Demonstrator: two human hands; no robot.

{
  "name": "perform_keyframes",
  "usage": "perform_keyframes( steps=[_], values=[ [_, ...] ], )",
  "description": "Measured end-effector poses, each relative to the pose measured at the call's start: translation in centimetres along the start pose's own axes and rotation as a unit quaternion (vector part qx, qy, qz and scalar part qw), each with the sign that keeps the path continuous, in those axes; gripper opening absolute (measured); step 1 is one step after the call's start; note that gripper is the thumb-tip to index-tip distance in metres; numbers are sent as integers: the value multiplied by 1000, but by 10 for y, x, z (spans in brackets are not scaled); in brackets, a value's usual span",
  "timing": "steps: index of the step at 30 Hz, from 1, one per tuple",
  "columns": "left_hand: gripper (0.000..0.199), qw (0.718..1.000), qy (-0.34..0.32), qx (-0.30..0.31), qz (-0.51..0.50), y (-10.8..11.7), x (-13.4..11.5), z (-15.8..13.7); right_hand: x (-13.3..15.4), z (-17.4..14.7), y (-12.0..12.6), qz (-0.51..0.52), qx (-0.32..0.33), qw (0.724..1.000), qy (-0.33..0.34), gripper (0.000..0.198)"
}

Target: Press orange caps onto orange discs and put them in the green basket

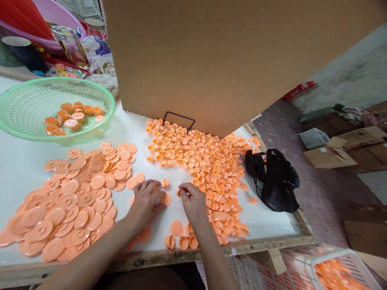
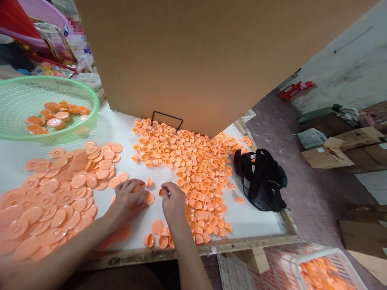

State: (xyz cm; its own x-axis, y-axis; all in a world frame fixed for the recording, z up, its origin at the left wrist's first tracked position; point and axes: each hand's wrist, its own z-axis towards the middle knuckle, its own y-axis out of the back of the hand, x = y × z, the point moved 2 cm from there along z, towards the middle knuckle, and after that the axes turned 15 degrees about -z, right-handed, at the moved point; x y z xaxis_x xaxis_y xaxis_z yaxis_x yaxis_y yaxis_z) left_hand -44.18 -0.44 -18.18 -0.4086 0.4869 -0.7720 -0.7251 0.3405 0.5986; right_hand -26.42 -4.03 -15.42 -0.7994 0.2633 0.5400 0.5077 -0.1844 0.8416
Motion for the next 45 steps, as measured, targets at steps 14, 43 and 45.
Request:
perform_keyframes(
  steps=[14,43,45],
  values=[
    [11,998,55,29,-34,14,-14,7,14,-3,-25,58,119,989,-61,11],
    [30,856,271,-428,-104,233,37,63,41,29,-23,-52,30,998,10,8],
    [50,818,320,-472,-73,274,46,73,37,25,-31,-58,14,998,16,10]
  ],
)
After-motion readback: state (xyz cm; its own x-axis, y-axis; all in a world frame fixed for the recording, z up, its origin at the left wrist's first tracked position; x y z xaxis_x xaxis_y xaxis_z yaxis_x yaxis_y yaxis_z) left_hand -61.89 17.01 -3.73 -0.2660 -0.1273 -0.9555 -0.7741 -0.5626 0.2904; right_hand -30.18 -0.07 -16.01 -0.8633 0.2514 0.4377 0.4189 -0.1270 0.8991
